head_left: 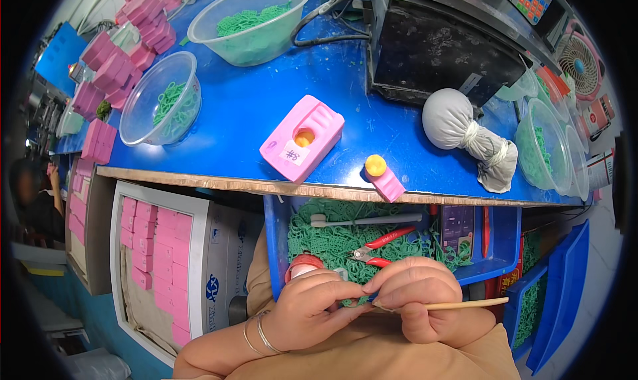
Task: The recorder is using a wax injection machine and molds to create small green jewelry components, including trimming excess wax and assembling molds.
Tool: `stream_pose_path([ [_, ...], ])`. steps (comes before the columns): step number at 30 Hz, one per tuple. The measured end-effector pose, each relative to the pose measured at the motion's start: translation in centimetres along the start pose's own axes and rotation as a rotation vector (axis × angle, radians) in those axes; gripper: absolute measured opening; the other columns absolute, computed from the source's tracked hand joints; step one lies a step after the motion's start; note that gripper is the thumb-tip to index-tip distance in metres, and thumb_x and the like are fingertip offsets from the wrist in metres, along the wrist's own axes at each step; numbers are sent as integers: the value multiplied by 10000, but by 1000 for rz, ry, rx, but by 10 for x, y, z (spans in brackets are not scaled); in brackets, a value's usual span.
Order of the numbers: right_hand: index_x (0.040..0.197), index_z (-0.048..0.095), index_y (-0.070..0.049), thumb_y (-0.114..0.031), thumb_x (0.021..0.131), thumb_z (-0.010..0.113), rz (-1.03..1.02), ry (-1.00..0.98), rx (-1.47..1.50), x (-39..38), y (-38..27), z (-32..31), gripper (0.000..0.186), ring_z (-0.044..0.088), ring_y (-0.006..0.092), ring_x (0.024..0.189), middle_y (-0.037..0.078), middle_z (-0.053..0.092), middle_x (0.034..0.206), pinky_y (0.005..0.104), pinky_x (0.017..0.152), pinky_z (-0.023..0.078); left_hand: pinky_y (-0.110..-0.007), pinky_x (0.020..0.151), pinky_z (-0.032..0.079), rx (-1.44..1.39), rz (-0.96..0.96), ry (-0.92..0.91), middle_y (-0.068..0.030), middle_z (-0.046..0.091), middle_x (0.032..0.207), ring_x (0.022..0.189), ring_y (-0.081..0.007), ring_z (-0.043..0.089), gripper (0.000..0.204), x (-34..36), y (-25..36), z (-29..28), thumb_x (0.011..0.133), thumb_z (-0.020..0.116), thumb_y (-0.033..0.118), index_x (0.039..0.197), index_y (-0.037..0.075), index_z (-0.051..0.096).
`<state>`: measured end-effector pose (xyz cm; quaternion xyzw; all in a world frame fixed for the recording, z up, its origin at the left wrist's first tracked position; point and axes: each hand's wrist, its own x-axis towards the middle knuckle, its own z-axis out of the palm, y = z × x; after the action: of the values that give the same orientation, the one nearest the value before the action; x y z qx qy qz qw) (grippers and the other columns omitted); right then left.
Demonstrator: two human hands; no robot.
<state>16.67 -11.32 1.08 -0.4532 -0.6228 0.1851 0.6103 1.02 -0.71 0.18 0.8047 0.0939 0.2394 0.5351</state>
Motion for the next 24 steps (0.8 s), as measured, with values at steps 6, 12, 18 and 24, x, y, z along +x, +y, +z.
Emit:
stream_pose_path([
  [6, 886, 568, 28, -56, 816, 536, -6, -23, -12, -1, 1, -2, 114, 629, 280, 714, 122, 604, 757, 335, 607, 524, -276, 456, 344, 4, -5, -5, -47, 488, 585, 489, -164, 462, 278, -1, -1, 0, 670, 756, 60, 915, 33, 626],
  [12, 875, 593, 13, -106, 822, 576, 141, -176, 14, 8, -20, -19, 131, 621, 283, 720, 131, 607, 788, 328, 626, 511, -275, 465, 356, 6, -2, -1, -56, 527, 615, 513, -175, 485, 266, 1, -1, -2, 677, 752, 55, 916, 40, 635],
  [18, 858, 599, -26, -106, 814, 614, 211, -1089, 200, 23, -25, -46, 92, 591, 267, 808, 128, 592, 942, 326, 626, 487, -262, 554, 447, 36, -33, 28, -62, 619, 798, 692, -157, 572, 301, 0, 5, -5, 661, 752, 1, 940, 36, 642],
  [24, 878, 657, -26, -72, 808, 615, 321, -359, 589, 15, -31, -44, 94, 569, 237, 700, 111, 598, 844, 324, 615, 472, -242, 539, 451, -76, -106, 56, -64, 628, 884, 678, -145, 573, 252, -2, 2, -1, 716, 727, 27, 949, 52, 634],
])
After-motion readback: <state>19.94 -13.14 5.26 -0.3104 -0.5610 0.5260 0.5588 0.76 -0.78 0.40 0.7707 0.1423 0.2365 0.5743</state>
